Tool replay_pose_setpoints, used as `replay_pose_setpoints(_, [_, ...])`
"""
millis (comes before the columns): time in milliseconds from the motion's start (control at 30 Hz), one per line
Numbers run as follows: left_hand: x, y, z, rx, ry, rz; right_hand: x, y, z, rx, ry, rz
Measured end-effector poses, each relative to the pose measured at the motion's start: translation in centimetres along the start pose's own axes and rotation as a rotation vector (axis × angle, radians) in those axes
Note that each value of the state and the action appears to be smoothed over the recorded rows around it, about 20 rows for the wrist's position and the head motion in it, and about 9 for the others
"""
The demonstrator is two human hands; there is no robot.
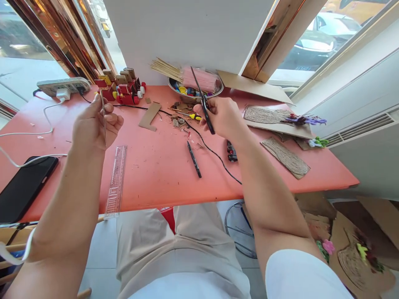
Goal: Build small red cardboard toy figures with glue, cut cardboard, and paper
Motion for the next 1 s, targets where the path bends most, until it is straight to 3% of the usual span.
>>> replay_pose_setpoints(100, [0.8,0.4,1.1,0.024,-0.058,-0.020,2.5,0.5,0.0,-0.228,0.100,-0.356])
replay_pose_setpoints(167, [1.2,0.5,1.7,0.048,-0.068,-0.016,4.4,1.5,0.7,-0.159,0.100,-0.520])
replay_pose_setpoints(200, [1.3,0.5,1.9,0.059,-0.078,-0.007,5.3,2.0,1.1,-0.021,0.032,-0.552])
replay_pose_setpoints(300, [1.2,0.5,2.5,0.094,-0.121,-0.016,6.7,2.6,1.9,0.284,-0.124,-0.390])
replay_pose_setpoints(433, [1.8,0.6,4.3,0.121,-0.126,-0.048,7.7,2.0,1.7,0.651,-0.119,-0.125])
replay_pose_setpoints(600, [4.8,0.5,6.1,0.030,-0.055,-0.036,10.4,2.2,1.3,0.731,-0.176,-0.165])
replay_pose_setpoints(700, [6.9,-0.3,5.4,-0.160,0.071,-0.134,11.2,2.5,1.1,0.726,-0.134,-0.194])
replay_pose_setpoints(900, [9.4,-0.9,1.3,-0.888,0.088,-0.619,10.3,2.2,1.8,0.740,-0.156,-0.200])
replay_pose_setpoints(1000, [9.1,0.0,-0.5,-1.168,0.256,-0.603,10.8,1.9,3.2,0.627,-0.266,-0.093])
Point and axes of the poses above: each hand's wrist, its own x-axis away from the middle knuckle, its own y-axis out of the palm, z = x × y, the point moved 1 cm from there along -x, towards the middle knuckle, and after that the axes turned 11 degrees about z, right-handed, at the moved point
